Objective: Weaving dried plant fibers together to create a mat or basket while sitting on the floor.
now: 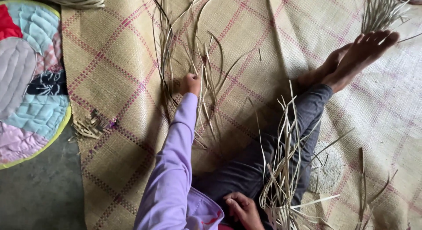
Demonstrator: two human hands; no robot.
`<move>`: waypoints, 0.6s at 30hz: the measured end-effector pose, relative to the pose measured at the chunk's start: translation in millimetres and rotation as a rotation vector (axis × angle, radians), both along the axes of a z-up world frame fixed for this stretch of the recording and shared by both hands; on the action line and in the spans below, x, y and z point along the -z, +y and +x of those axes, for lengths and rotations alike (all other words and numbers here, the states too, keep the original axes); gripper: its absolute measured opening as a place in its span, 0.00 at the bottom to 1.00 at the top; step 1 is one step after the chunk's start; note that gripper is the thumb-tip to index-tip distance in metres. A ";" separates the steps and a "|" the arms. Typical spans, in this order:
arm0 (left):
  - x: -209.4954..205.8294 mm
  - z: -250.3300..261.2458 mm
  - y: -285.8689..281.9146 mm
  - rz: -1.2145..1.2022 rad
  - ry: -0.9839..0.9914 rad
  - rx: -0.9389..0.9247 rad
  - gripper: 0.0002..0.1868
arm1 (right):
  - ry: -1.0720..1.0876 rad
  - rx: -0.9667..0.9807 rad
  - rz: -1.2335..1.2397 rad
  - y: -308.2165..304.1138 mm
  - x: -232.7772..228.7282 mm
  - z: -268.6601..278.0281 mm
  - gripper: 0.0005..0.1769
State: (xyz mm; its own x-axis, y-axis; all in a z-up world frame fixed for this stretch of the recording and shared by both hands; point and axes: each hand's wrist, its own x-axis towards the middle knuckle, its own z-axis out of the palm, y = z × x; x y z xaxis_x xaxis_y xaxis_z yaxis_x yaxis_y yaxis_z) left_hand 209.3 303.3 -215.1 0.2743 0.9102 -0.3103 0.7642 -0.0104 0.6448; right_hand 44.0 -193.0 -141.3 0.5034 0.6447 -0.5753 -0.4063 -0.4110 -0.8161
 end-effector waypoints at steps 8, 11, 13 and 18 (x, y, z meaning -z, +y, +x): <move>-47.2 -51.2 1.1 -0.315 -1.071 -0.039 0.08 | -0.014 -0.010 -0.030 5.7 -8.9 0.7 0.11; -49.0 -58.6 3.6 -0.466 -1.189 -0.077 0.13 | -0.018 0.003 0.015 5.9 -7.7 0.5 0.11; -51.3 -62.5 3.8 -0.517 -1.226 -0.107 0.13 | 0.003 0.003 0.025 5.4 -8.4 0.6 0.11; -118.6 -73.0 5.0 -0.073 -1.274 -0.111 0.12 | -0.026 0.009 0.035 7.1 -9.7 -0.9 0.11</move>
